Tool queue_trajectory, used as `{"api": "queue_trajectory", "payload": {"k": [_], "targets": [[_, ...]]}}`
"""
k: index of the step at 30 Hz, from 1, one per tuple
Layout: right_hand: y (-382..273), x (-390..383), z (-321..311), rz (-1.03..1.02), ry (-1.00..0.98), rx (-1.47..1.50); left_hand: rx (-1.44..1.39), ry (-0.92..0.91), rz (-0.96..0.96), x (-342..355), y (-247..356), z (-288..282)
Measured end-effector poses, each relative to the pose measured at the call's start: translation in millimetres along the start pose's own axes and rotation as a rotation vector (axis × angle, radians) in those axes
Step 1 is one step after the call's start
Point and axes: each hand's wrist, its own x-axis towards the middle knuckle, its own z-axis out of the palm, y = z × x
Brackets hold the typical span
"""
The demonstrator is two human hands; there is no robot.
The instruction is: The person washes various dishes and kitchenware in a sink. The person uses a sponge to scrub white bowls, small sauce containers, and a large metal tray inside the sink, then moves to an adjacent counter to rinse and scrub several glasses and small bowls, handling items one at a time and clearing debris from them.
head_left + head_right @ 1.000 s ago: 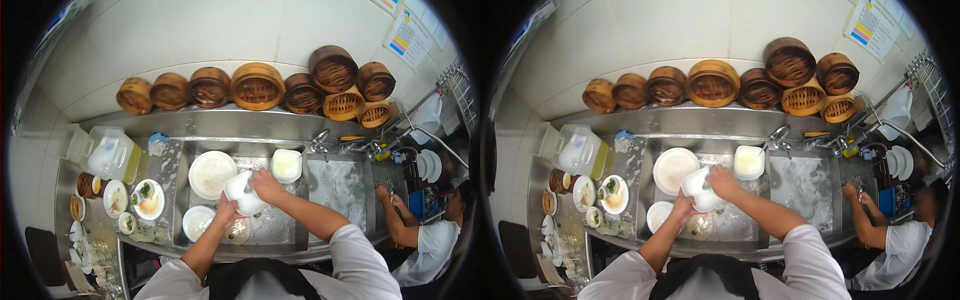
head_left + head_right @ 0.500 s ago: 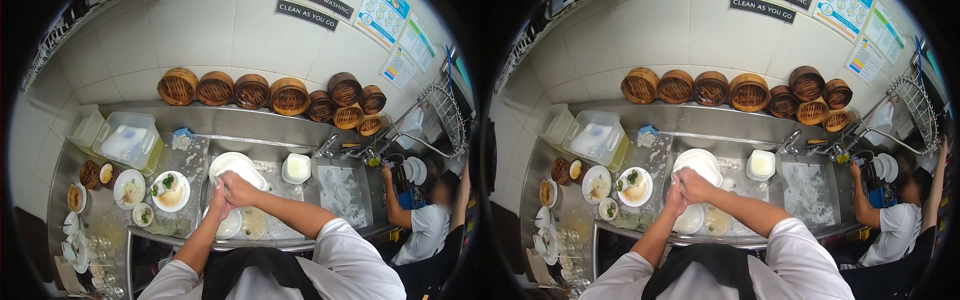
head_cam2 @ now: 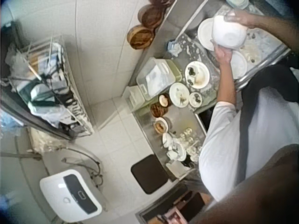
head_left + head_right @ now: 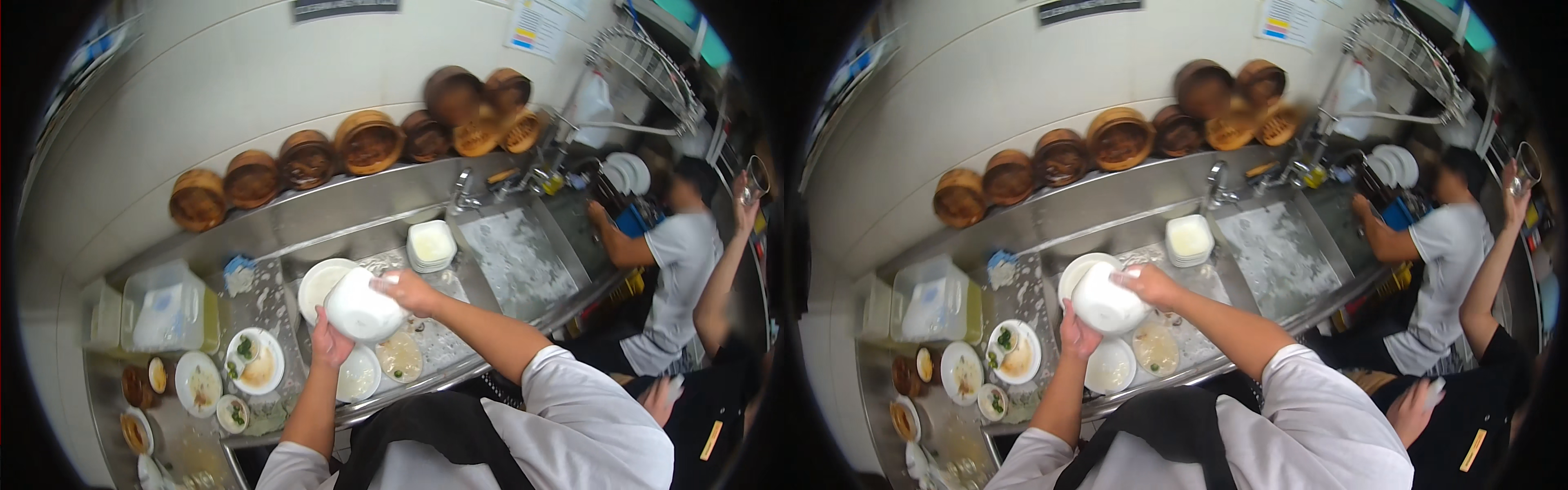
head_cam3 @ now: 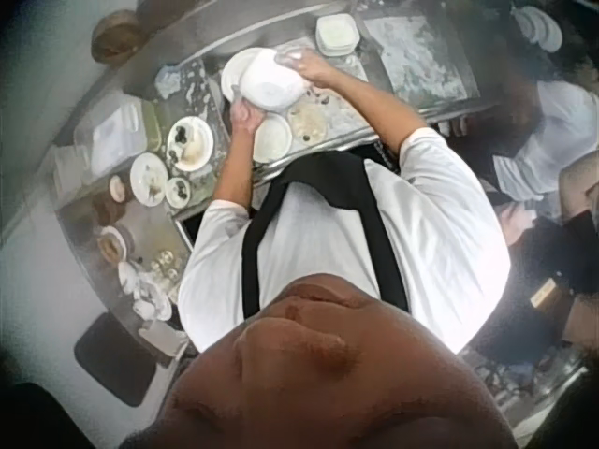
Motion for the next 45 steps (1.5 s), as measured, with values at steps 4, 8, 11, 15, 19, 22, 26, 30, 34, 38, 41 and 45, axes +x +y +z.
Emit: {"api": "queue_trajectory", "payload": {"k": [4, 8, 11, 15, 19, 22, 26, 30, 34, 38, 41, 45], "targets": [[50, 8, -47, 0.135, 0.584, -0.098, 0.089, 0.092, -0.034, 17, -59, 27], [40, 2, -27, -0.24, 0.425, -0.827, -0.035, 0.375, 0.038, 71, -115, 42], [62, -55, -48, -0.444, 0.56, -0.925, -0.1, 0.166, -0.094, 103, -126, 45], [130, -61, -162, -0.031, 1.093, -0.2, 0.373, 0.241, 0.015, 129, -201, 138], [150, -88, -256, 0.347, 0.308, 1.243, 1.819, -0.903, 0.045, 142, -231, 112], [202, -133, -297, 0.5, 0.275, 1.156, 2.042, -1.142, 0.229, 185, -253, 106], [286, -169, -338, 0.567, 0.649, 0.599, 2.178, -0.984, 0.311, 242, -283, 50], [376, -193, -403, 0.545, 1.218, 0.3, 1.809, 0.538, 0.506, 318, -290, -41], [334, -189, -402, 0.332, 1.133, 0.092, 2.028, 0.943, -0.338, 364, -243, -87], [327, -203, -395, 0.531, 0.841, 0.19, 1.697, 1.081, -0.618, 405, -264, -79], [318, -199, -376, 0.585, 0.876, 0.304, 1.751, 1.067, -0.631, 412, -279, -77], [296, -148, -329, 0.55, 0.64, 0.388, 1.221, 1.23, -0.39, 369, -198, -136]]}}
